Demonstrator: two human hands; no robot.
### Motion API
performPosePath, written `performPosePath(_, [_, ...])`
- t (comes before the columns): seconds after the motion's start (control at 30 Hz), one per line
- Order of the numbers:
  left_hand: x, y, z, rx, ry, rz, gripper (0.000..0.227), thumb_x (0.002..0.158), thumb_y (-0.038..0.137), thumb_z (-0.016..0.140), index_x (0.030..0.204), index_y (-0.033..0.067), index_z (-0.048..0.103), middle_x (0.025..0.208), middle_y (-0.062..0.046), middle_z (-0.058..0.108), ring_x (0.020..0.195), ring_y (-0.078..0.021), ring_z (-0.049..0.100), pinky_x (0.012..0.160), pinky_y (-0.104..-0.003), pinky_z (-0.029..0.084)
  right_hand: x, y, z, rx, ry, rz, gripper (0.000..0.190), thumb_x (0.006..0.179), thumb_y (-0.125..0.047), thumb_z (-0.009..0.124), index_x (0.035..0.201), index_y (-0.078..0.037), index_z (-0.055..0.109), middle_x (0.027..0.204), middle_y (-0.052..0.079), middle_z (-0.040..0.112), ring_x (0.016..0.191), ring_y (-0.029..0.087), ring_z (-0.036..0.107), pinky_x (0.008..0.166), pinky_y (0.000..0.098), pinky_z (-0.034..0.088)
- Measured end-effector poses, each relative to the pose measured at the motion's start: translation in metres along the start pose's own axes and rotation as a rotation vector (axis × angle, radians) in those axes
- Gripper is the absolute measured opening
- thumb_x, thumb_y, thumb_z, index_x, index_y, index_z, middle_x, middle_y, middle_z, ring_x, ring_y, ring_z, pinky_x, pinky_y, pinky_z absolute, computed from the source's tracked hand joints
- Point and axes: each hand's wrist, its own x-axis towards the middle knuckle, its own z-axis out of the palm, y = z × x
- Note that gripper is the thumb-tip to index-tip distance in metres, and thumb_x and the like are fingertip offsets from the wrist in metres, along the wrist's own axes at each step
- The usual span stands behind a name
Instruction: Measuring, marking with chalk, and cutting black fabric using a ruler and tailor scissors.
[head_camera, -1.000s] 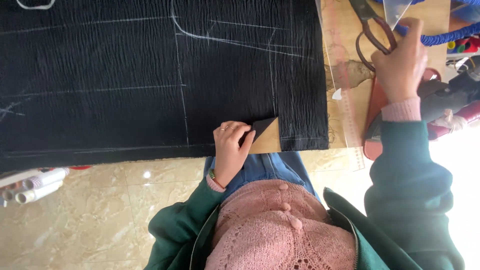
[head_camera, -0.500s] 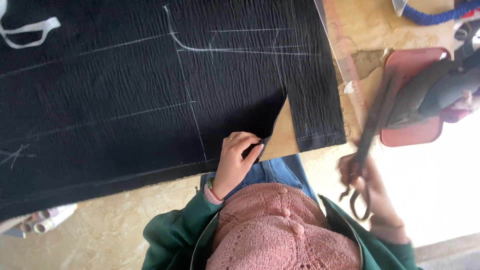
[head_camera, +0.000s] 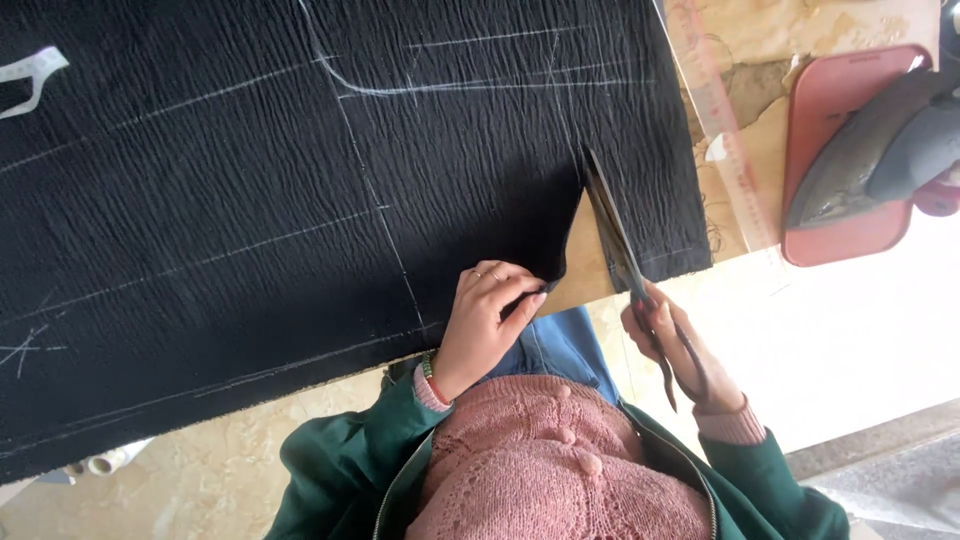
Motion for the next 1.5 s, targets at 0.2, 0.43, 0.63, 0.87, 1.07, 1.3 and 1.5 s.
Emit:
performPosePath(0.2, [0.002, 0.002, 0.011, 0.043, -0.006, 0.026, 0.010, 0.098, 0.020, 0.069, 0.104, 0.0150, 0.074, 0.098, -0.002, 0.068, 0.107, -0.0262, 0.065, 0.094, -0.039, 0.045, 0.029, -0.017, 0.001, -0.010, -0.002, -0.048, 0.073, 0.105, -0.056, 0.026, 0.134, 0.005, 0.053, 0.061, 0.001, 0.048, 0.045, 0.006, 0.043, 0.040, 0.0225, 0.034])
performPosePath(0.43, [0.000, 0.000, 0.017, 0.090, -0.021, 0.061, 0.008, 0.098, 0.020, 0.070, 0.104, 0.0176, 0.074, 0.099, 0.001, 0.066, 0.110, -0.0247, 0.063, 0.098, -0.040, 0.044, 0.039, -0.026, 0.006, 0.012, 0.014, -0.040, 0.076, 0.105, -0.054, 0.029, 0.147, 0.007, 0.043, 0.066, 0.003, 0.049, 0.050, 0.004, 0.044, 0.041, 0.0203, 0.035])
performPosePath(0.63, [0.002, 0.001, 0.016, 0.092, -0.043, 0.048, 0.008, 0.097, 0.020, 0.070, 0.104, 0.0189, 0.073, 0.100, 0.002, 0.065, 0.111, -0.0241, 0.063, 0.099, -0.042, 0.044, 0.042, -0.034, 0.012, 0.052, 0.034, -0.022, 0.073, 0.104, -0.056, 0.031, 0.145, 0.002, 0.048, 0.067, 0.001, 0.046, 0.052, 0.003, 0.042, 0.041, 0.0187, 0.035])
performPosePath(0.87, [0.001, -0.001, 0.016, 0.098, -0.054, 0.039, 0.008, 0.098, 0.021, 0.070, 0.105, 0.0199, 0.073, 0.101, 0.002, 0.066, 0.113, -0.0232, 0.062, 0.101, -0.042, 0.043, 0.048, -0.034, 0.019, 0.058, 0.061, -0.008, 0.073, 0.104, -0.058, 0.030, 0.141, 0.003, 0.050, 0.066, -0.002, 0.042, 0.050, 0.002, 0.040, 0.040, 0.0178, 0.034])
performPosePath(1.07, [0.000, 0.000, 0.013, 0.090, -0.062, 0.031, 0.009, 0.099, 0.023, 0.069, 0.106, 0.0199, 0.074, 0.102, 0.002, 0.066, 0.113, -0.0239, 0.062, 0.101, -0.041, 0.043, 0.047, -0.041, 0.020, 0.129, 0.063, 0.071, 0.058, 0.108, -0.046, 0.032, 0.129, 0.003, 0.057, 0.067, -0.005, 0.034, 0.050, 0.002, 0.034, 0.039, 0.0164, 0.033])
performPosePath(1.3, [-0.002, -0.001, 0.010, 0.081, -0.052, 0.030, 0.009, 0.099, 0.023, 0.069, 0.106, 0.0189, 0.074, 0.102, 0.001, 0.066, 0.112, -0.0243, 0.063, 0.101, -0.041, 0.044, 0.047, -0.045, 0.023, 0.094, 0.067, 0.068, 0.058, 0.108, -0.046, 0.031, 0.128, 0.002, 0.056, 0.068, -0.004, 0.035, 0.050, 0.003, 0.037, 0.039, 0.0185, 0.037])
performPosePath(1.5, [-0.003, -0.001, 0.006, 0.060, -0.054, 0.036, 0.009, 0.099, 0.021, 0.069, 0.105, 0.0187, 0.074, 0.101, 0.002, 0.066, 0.110, -0.0243, 0.063, 0.100, -0.041, 0.044, 0.051, -0.056, 0.027, 0.028, 0.081, 0.082, 0.062, 0.107, -0.050, 0.031, 0.131, 0.001, 0.056, 0.068, -0.002, 0.036, 0.050, 0.004, 0.038, 0.041, 0.0210, 0.037])
